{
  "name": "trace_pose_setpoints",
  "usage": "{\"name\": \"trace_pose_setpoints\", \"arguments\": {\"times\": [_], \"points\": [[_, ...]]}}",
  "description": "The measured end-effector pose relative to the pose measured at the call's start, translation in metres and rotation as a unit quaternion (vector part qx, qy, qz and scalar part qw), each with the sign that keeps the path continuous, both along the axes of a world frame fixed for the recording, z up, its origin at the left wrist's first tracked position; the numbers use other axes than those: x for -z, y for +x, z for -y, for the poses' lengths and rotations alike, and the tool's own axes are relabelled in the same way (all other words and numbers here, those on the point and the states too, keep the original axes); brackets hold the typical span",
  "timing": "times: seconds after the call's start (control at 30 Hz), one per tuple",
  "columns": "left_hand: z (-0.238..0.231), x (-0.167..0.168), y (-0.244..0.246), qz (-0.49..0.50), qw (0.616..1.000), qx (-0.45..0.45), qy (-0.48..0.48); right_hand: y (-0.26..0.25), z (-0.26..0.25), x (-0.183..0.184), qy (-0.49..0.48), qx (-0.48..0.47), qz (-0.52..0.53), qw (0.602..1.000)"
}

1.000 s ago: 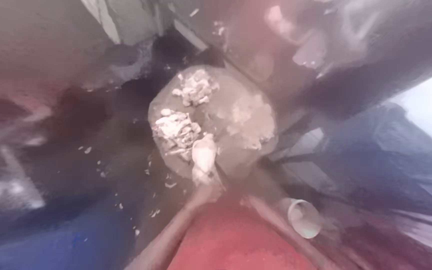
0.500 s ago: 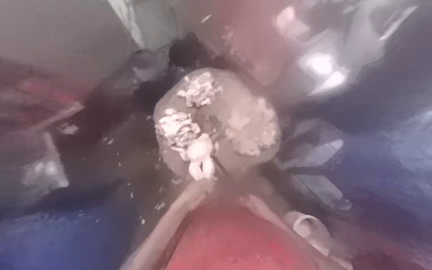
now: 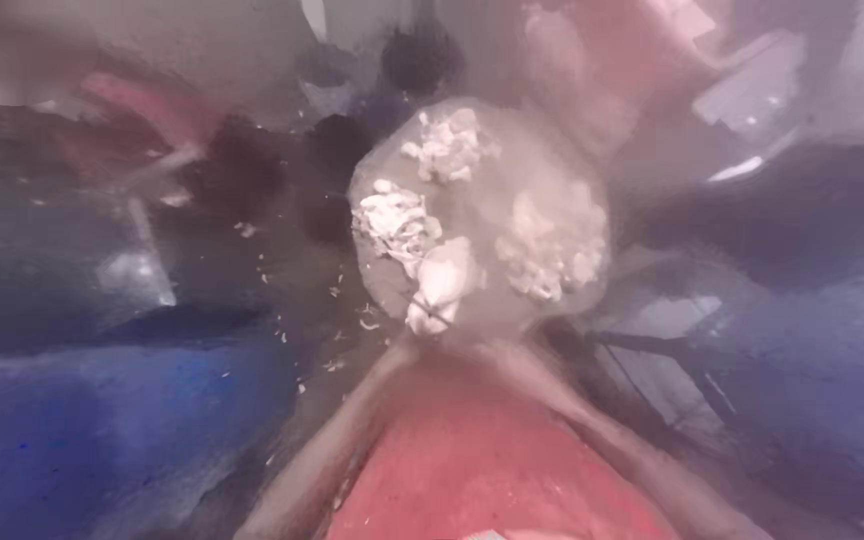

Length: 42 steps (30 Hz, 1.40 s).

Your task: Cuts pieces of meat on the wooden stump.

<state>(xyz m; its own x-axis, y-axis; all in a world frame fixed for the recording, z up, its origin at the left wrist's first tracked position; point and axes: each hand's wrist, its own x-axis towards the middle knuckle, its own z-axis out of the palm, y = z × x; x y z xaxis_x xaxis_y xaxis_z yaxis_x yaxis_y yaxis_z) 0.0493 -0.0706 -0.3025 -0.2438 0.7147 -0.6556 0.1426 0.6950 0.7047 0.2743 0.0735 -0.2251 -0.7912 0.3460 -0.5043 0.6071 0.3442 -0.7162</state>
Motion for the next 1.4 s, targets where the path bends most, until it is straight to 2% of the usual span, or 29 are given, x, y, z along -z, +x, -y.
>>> {"name": "trace_pose_setpoints", "arguments": {"times": [0.07,0.13,0.27,0.33,0.4,0.47,0.53,0.57,0.6,0.67,0.73,0.8,0.83,0.9,0.97,1.0,1.07,1.13,1.17,1.23,1.3,1.33,1.4], "points": [[0.011,0.008,-0.003,-0.007,1.0,0.012,-0.013,-0.031,0.005,0.004,0.063,-0.059,0.037,0.996],[0.011,0.02,-0.01,-0.057,0.997,0.035,-0.039,-0.041,-0.012,0.011,0.122,-0.088,0.108,0.983],[0.013,0.025,-0.022,-0.086,0.988,0.109,-0.068,0.014,-0.045,0.031,0.116,-0.078,0.225,0.964],[0.009,0.034,-0.019,-0.083,0.982,0.154,-0.074,0.034,-0.049,0.03,0.076,-0.055,0.23,0.969],[0.0,0.034,-0.022,-0.052,0.985,0.158,-0.047,0.047,-0.044,0.031,0.043,-0.018,0.209,0.977],[-0.014,0.016,-0.032,0.029,0.994,0.108,0.003,0.054,-0.038,0.035,0.03,0.018,0.157,0.987],[-0.027,-0.021,-0.042,0.119,0.991,0.044,0.031,0.055,-0.028,0.04,-0.004,0.083,0.071,0.994],[-0.036,-0.041,-0.049,0.123,0.991,0.028,0.044,0.051,-0.022,0.04,-0.044,0.137,0.005,0.99],[-0.045,-0.062,-0.054,0.096,0.993,0.025,0.059,0.044,-0.014,0.039,-0.097,0.201,-0.064,0.973],[-0.067,-0.097,-0.06,-0.053,0.992,0.073,0.085,0.024,-0.006,0.03,-0.16,0.307,-0.165,0.924],[-0.092,-0.117,-0.06,-0.213,0.957,0.171,0.096,0.007,-0.009,0.016,-0.125,0.368,-0.209,0.897],[-0.113,-0.111,-0.052,-0.289,0.924,0.24,0.077,-0.005,-0.022,0.003,-0.037,0.405,-0.22,0.887],[-0.122,-0.092,-0.051,-0.304,0.915,0.257,0.062,-0.011,-0.03,-0.005,0.017,0.408,-0.237,0.881],[-0.136,-0.032,-0.055,-0.315,0.913,0.256,0.033,-0.019,-0.046,-0.032,0.119,0.371,-0.311,0.867],[-0.14,-0.001,-0.054,-0.338,0.902,0.266,0.019,-0.024,-0.057,-0.063,0.134,0.323,-0.396,0.849],[-0.138,-0.004,-0.051,-0.341,0.903,0.26,0.009,-0.031,-0.059,-0.073,0.12,0.352,-0.437,0.819],[-0.131,-0.006,-0.04,-0.318,0.918,0.238,-0.01,-0.03,-0.052,-0.085,0.037,0.354,-0.467,0.809],[-0.132,-0.003,-0.037,-0.297,0.929,0.217,-0.04,-0.021,-0.047,-0.07,-0.058,0.341,-0.386,0.855],[-0.133,-0.003,-0.037,-0.296,0.93,0.213,-0.051,-0.018,-0.05,-0.052,-0.054,0.322,-0.305,0.895],[-0.128,-0.003,-0.037,-0.306,0.932,0.19,-0.044,-0.017,-0.071,0.01,0.036,0.214,-0.136,0.967],[-0.12,0.009,-0.038,-0.287,0.942,0.173,-0.026,-0.015,-0.088,0.062,0.031,0.154,0.059,0.986],[-0.114,0.015,-0.038,-0.277,0.946,0.168,-0.031,-0.01,-0.086,0.072,0.033,0.142,0.093,0.985],[-0.107,0.024,-0.043,-0.257,0.957,0.127,-0.046,-0.008,-0.084,0.058,0.051,0.135,0.063,0.988]]}}
